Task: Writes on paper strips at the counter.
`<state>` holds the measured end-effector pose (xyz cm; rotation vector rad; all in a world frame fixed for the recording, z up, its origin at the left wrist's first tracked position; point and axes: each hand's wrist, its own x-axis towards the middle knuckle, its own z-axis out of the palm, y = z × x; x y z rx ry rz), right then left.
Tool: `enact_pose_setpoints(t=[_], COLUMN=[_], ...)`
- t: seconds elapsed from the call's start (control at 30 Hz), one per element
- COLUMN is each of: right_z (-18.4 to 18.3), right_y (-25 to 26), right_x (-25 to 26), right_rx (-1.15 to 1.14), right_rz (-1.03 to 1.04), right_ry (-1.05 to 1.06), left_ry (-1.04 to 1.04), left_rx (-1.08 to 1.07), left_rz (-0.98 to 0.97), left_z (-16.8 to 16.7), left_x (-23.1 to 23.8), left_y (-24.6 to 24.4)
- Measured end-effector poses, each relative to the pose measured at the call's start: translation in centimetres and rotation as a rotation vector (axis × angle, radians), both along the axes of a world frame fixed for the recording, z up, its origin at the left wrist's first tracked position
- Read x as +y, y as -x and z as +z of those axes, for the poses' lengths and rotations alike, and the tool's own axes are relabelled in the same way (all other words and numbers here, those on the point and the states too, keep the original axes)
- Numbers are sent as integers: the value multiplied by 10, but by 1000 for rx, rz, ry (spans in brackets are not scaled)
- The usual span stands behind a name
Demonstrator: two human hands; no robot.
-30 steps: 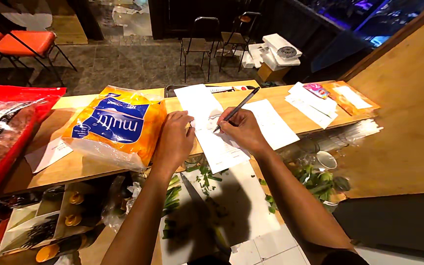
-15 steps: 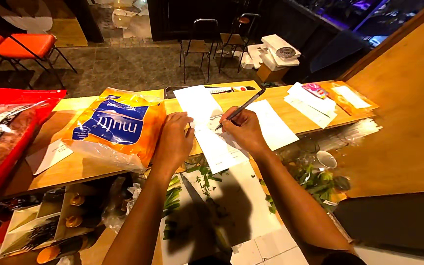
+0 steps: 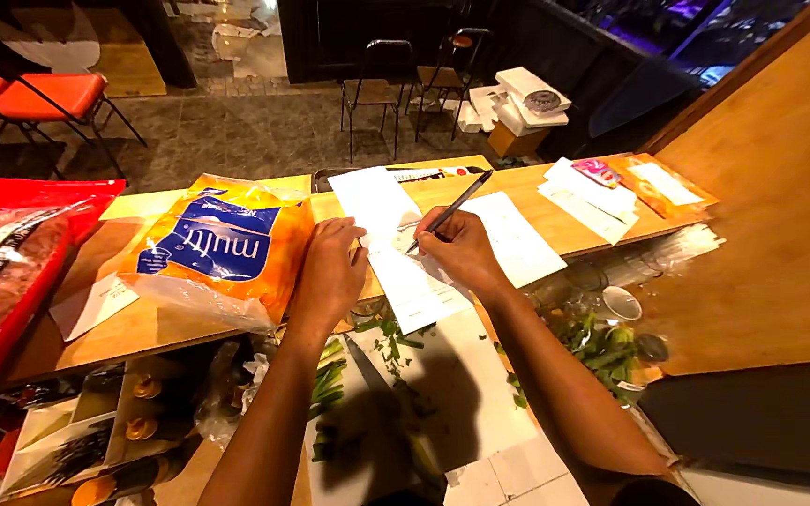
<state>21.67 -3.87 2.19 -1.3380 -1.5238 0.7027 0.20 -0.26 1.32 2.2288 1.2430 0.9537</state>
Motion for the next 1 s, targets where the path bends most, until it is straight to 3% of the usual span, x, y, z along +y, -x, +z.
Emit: enact_pose_setpoints(t=[0.4,1.0], right_z=[7,-1], right_y=[-34,-35], right_x=[-5,3], right_rx=[51,46], right_rz=[-32,-39], right_ry=[11,14], left_ry=[-10,8], left_rx=[-5,18], left_rz=[1,1], left_z=[-3,-2], left_x=[3,2], left_y=[-2,-2])
